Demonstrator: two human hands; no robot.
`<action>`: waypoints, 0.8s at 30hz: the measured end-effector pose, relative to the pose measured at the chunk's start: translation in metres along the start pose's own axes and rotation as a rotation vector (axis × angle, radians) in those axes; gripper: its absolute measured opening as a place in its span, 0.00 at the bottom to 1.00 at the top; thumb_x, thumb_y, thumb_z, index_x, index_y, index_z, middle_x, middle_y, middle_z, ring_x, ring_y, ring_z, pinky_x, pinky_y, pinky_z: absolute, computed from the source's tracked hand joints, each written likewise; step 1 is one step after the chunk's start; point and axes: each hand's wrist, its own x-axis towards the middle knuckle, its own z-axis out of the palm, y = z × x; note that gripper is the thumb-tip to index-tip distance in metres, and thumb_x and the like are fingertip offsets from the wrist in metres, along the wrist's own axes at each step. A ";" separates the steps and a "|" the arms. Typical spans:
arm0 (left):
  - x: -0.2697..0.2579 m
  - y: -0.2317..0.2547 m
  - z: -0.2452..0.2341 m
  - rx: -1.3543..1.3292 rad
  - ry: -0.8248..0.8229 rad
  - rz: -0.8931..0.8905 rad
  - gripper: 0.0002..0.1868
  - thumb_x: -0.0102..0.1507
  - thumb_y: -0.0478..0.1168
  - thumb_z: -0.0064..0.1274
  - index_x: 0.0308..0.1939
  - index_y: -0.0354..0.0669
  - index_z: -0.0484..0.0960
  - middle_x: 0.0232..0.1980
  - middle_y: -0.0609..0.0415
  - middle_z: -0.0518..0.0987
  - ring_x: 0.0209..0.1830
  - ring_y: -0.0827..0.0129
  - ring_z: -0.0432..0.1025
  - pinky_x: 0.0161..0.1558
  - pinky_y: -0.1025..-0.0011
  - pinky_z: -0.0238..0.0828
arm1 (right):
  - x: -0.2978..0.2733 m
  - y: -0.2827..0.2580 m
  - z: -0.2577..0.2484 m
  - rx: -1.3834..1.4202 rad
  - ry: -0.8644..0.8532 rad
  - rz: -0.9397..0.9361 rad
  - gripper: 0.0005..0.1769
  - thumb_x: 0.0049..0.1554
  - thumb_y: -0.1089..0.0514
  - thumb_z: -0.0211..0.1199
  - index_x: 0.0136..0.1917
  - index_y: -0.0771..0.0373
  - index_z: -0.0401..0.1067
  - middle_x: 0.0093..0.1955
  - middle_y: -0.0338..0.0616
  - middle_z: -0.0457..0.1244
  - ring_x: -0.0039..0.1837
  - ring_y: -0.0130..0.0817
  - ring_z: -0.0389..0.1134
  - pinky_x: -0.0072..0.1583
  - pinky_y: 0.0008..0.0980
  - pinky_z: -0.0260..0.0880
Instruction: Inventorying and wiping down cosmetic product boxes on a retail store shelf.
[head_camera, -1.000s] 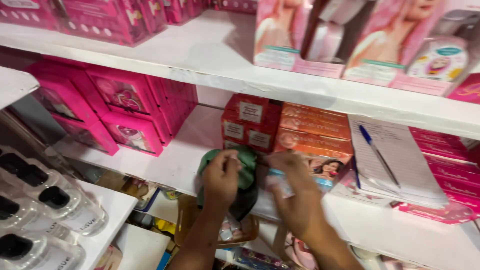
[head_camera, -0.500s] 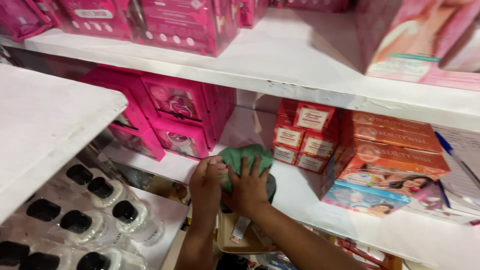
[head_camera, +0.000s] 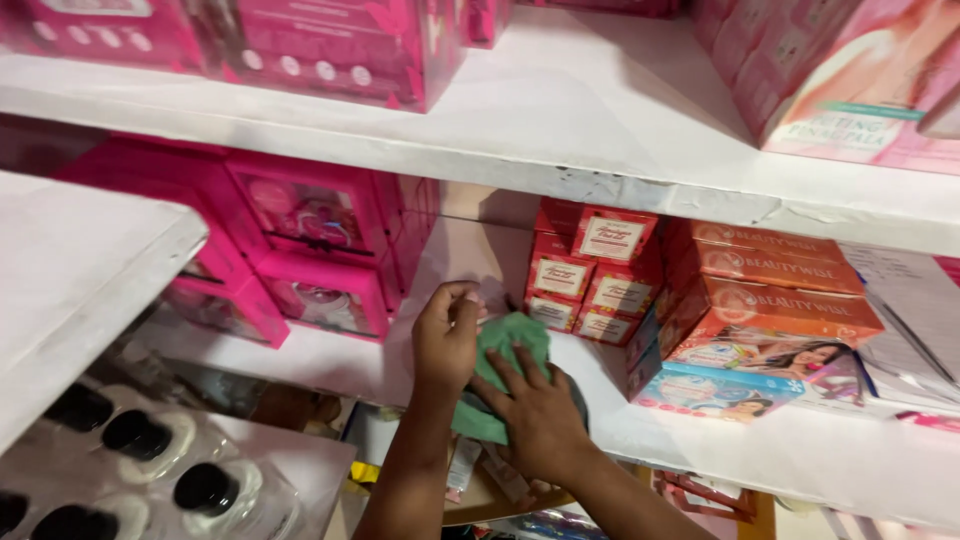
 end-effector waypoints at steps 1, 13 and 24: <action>0.004 -0.006 0.007 -0.007 -0.015 -0.003 0.10 0.69 0.39 0.51 0.49 0.37 0.81 0.39 0.54 0.82 0.39 0.70 0.76 0.42 0.71 0.75 | -0.007 0.005 -0.003 -0.004 0.000 0.016 0.56 0.37 0.58 0.72 0.78 0.46 0.58 0.83 0.51 0.45 0.81 0.61 0.40 0.68 0.69 0.48; 0.027 0.010 0.099 0.383 -0.108 0.620 0.43 0.61 0.38 0.62 0.78 0.44 0.60 0.76 0.41 0.66 0.78 0.45 0.60 0.73 0.53 0.63 | -0.084 0.037 0.028 0.094 0.326 0.208 0.41 0.36 0.68 0.66 0.64 0.47 0.75 0.64 0.41 0.69 0.69 0.47 0.65 0.60 0.43 0.65; 0.035 0.064 0.123 0.408 -0.100 0.627 0.37 0.59 0.42 0.66 0.70 0.45 0.68 0.63 0.43 0.76 0.65 0.53 0.70 0.68 0.59 0.67 | -0.121 0.043 -0.010 1.120 1.039 0.622 0.15 0.62 0.57 0.58 0.56 0.69 0.74 0.47 0.42 0.69 0.48 0.29 0.67 0.52 0.30 0.67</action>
